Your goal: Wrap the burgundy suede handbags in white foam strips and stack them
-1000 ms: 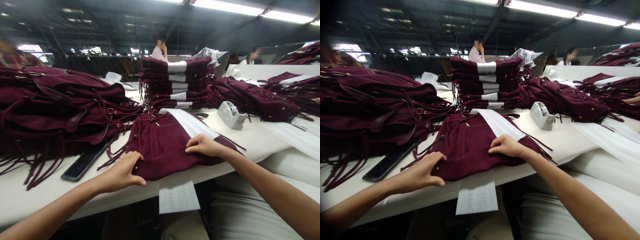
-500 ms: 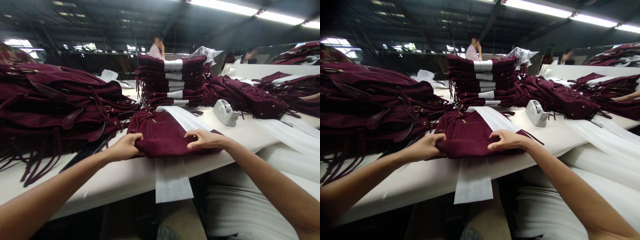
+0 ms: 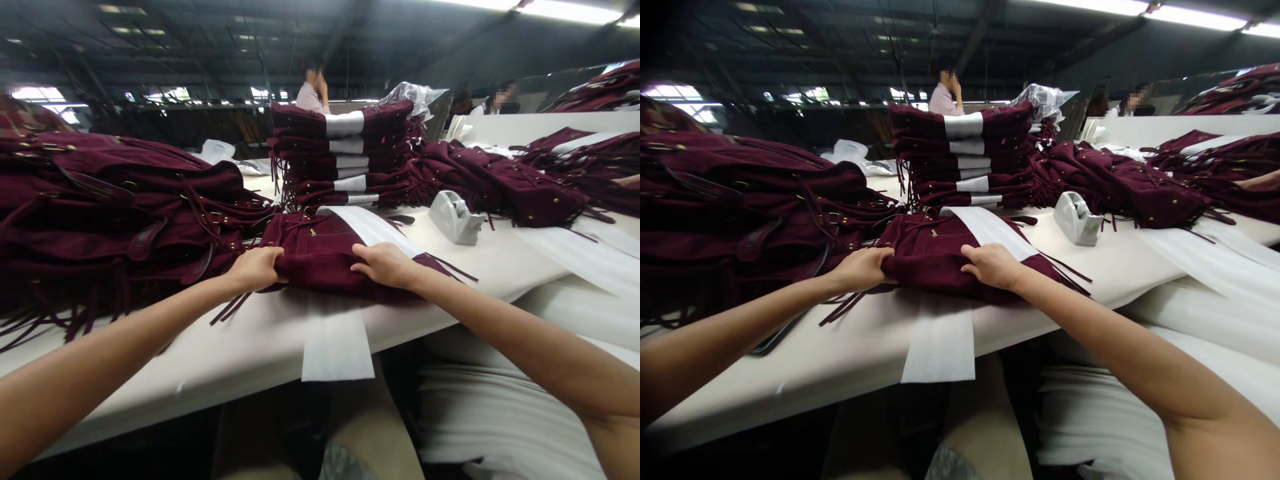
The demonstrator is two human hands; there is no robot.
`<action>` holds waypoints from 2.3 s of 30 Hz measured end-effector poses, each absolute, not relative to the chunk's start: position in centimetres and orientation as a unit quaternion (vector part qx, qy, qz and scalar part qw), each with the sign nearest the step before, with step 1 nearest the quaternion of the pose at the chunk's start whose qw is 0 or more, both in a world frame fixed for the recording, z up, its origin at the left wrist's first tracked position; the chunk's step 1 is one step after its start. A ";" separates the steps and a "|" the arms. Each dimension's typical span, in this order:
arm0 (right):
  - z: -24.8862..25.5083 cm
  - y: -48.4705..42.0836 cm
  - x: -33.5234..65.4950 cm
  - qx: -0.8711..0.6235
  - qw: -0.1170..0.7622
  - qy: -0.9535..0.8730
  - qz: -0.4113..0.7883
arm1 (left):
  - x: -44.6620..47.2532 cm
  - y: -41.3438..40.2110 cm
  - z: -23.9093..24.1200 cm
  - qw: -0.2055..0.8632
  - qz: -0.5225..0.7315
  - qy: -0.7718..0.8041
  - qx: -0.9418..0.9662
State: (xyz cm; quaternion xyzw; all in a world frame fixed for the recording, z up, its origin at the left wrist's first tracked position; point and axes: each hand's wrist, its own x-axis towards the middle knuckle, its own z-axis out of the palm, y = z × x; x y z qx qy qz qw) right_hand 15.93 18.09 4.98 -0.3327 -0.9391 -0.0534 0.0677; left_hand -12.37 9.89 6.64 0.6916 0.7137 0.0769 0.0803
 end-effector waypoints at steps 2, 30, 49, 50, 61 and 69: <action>4.4 18.4 15.7 -0.321 0.063 -0.938 -0.115 | -11.8 9.6 6.6 -0.035 0.027 0.705 0.708; 6.4 15.0 17.9 -0.364 0.033 -0.927 0.080 | -9.2 3.5 7.2 0.162 0.223 0.614 0.739; 3.5 14.7 16.4 -0.359 -0.006 -0.918 0.167 | -12.7 4.7 2.3 -0.088 0.029 0.550 0.830; 3.2 14.3 16.5 -0.361 -0.005 -0.921 0.144 | -13.1 4.7 2.0 -0.084 0.035 0.550 0.830; 2.3 14.0 16.5 -0.368 0.014 -0.914 0.172 | -14.9 1.8 4.0 0.143 0.194 0.698 0.675; 3.7 15.9 15.0 -0.358 -0.058 -0.869 0.337 | -14.8 1.2 2.1 -0.033 0.264 0.636 0.724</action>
